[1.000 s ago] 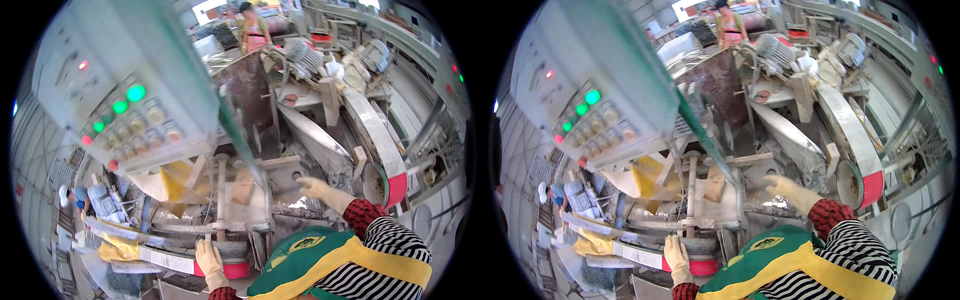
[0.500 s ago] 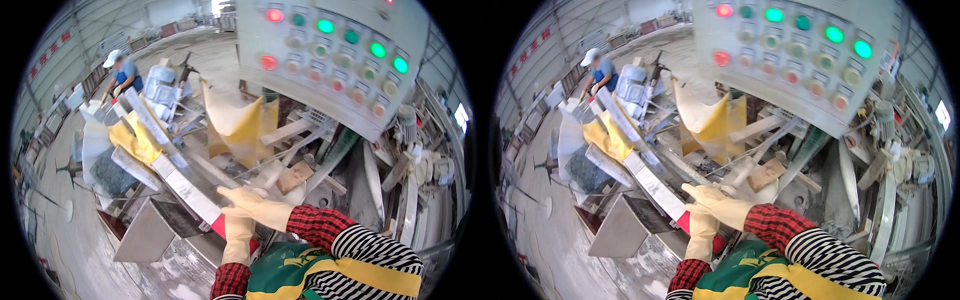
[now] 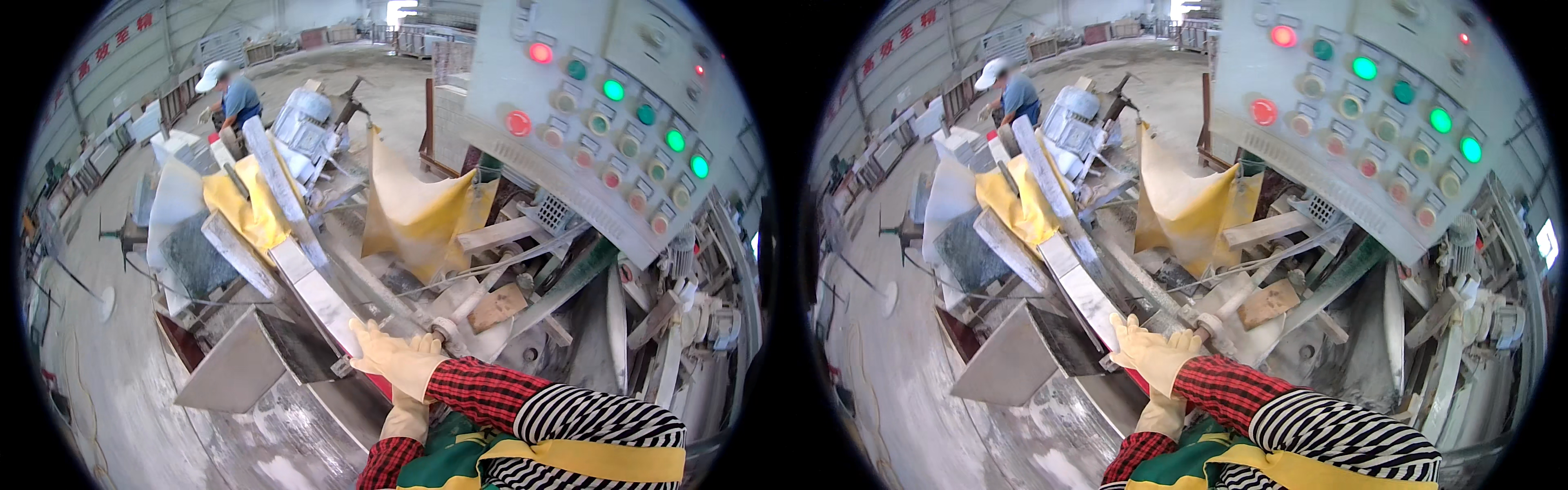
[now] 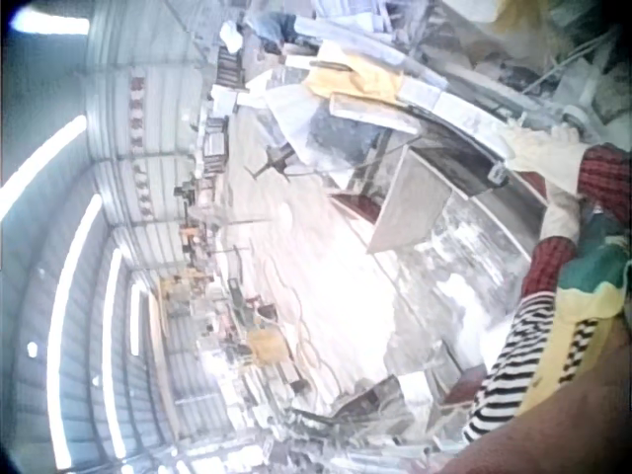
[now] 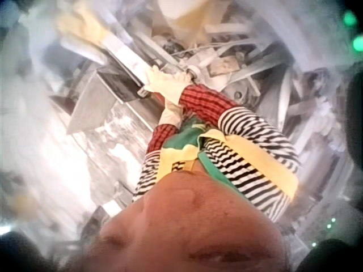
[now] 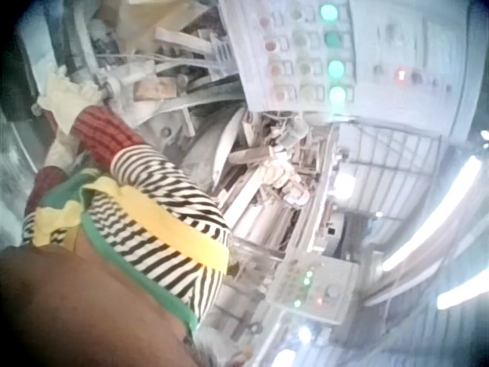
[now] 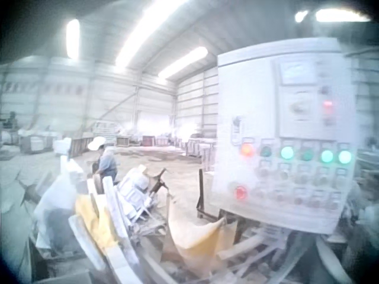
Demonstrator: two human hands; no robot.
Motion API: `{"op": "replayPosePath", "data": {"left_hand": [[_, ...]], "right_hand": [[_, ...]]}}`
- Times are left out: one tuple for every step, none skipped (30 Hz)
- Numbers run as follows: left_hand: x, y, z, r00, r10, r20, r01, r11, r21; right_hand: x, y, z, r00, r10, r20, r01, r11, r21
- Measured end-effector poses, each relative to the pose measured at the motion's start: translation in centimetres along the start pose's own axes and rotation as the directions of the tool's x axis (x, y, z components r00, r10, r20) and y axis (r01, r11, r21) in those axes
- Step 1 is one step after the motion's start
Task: The person operates a large industrial machine, likely a grinder or mill, by feeding material into the hopper and using a long metal tool to push and adjust the contents. The camera is mounted on the person's head and shakes violently, obscuring the view of the task.
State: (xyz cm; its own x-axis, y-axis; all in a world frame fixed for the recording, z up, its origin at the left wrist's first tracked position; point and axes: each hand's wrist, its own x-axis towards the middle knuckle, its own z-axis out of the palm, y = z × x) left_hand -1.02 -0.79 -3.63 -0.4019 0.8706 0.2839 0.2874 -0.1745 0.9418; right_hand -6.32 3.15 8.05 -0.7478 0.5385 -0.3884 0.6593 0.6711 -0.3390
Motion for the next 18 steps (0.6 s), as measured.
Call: {"op": "replayPosePath", "data": {"left_hand": [[0.1, -0.3, 0.0, 0.996, 0.054, 0.067, -0.080, 0.868, 0.491], [0.3, -0.4, -0.7, 0.986, 0.103, 0.128, -0.162, 0.495, 0.854], [0.5, -0.2, -1.1, 0.984, 0.118, 0.134, -0.173, 0.445, 0.879], [0.8, 0.5, -1.0, 0.982, 0.126, 0.138, -0.182, 0.482, 0.857], [1.0, 1.2, -0.9, 0.980, 0.135, 0.146, -0.195, 0.513, 0.836], [1.1, 1.6, -0.9, 0.979, 0.139, 0.149, -0.201, 0.536, 0.820], [1.1, 2.1, -0.8, 0.977, 0.148, 0.152, -0.209, 0.564, 0.799], [1.4, 2.8, -0.2, 0.973, 0.160, 0.170, -0.232, 0.595, 0.770], [1.4, 3.5, 0.1, 0.971, 0.172, 0.168, -0.239, 0.633, 0.736], [1.2, 3.7, -0.2, 0.976, 0.173, 0.135, -0.218, 0.690, 0.690], [0.6, 3.9, -1.1, 0.986, 0.150, 0.069, -0.162, 0.791, 0.591], [0.5, 4.5, -0.7, 0.989, 0.136, 0.058, -0.147, 0.854, 0.499], [0.9, 6.0, 0.4, 0.977, 0.162, 0.136, -0.210, 0.801, 0.560], [1.5, 7.1, 1.0, 0.900, 0.282, 0.331, -0.423, 0.394, 0.816], [1.1, 8.7, 0.9, 0.934, 0.171, 0.312, -0.356, 0.475, 0.805], [1.0, 8.5, 0.8, 0.921, 0.227, 0.317, -0.386, 0.419, 0.822], [0.3, 8.9, 0.0, 0.923, 0.226, 0.311, -0.378, 0.378, 0.845], [0.3, 9.2, 0.7, 0.912, 0.244, 0.331, -0.402, 0.363, 0.840]], "right_hand": [[-0.3, 0.2, -0.1, 0.999, -0.006, -0.035, 0.006, 1.000, -0.005], [-0.8, -0.4, -1.5, 0.999, -0.032, 0.009, 0.032, 0.999, 0.020], [-2.1, -1.0, -3.8, 0.998, -0.047, 0.048, 0.045, 0.998, 0.051], [-3.6, -0.8, -5.8, 0.996, -0.042, 0.074, 0.035, 0.996, 0.087], [-4.4, -0.6, -6.8, 0.999, 0.034, 0.037, -0.038, 0.995, 0.097], [-5.8, -0.1, -7.8, 0.996, 0.091, -0.019, -0.087, 0.985, 0.146], [-7.5, 0.3, -8.6, 0.986, 0.152, -0.074, -0.135, 0.972, 0.195], [-5.6, 3.7, -6.5, 0.982, 0.131, -0.135, -0.084, 0.949, 0.303], [-3.6, 6.9, -4.4, 0.976, 0.101, -0.192, -0.017, 0.918, 0.396], [-1.2, 9.3, -2.0, 0.970, 0.045, -0.239, 0.076, 0.877, 0.475], [1.1, 11.5, 0.5, 0.956, -0.009, -0.293, 0.163, 0.848, 0.504], [1.8, 14.9, 2.2, 0.933, -0.024, -0.358, 0.223, 0.820, 0.527], [1.5, 19.5, 3.4, 0.941, 0.037, -0.335, 0.241, 0.622, 0.745], [-0.1, 23.4, 4.3, 0.947, 0.073, -0.311, 0.264, 0.371, 0.890], [-3.6, 24.7, 3.4, 0.955, 0.186, -0.232, 0.173, 0.286, 0.942], [-7.5, 26.6, 1.9, 0.948, 0.285, -0.140, 0.088, 0.186, 0.979], [-10.0, 28.9, 1.8, 0.923, 0.328, -0.199, 0.134, 0.212, 0.968], [-14.0, 32.4, 2.9, 0.871, 0.415, -0.263, 0.170, 0.248, 0.954]]}}
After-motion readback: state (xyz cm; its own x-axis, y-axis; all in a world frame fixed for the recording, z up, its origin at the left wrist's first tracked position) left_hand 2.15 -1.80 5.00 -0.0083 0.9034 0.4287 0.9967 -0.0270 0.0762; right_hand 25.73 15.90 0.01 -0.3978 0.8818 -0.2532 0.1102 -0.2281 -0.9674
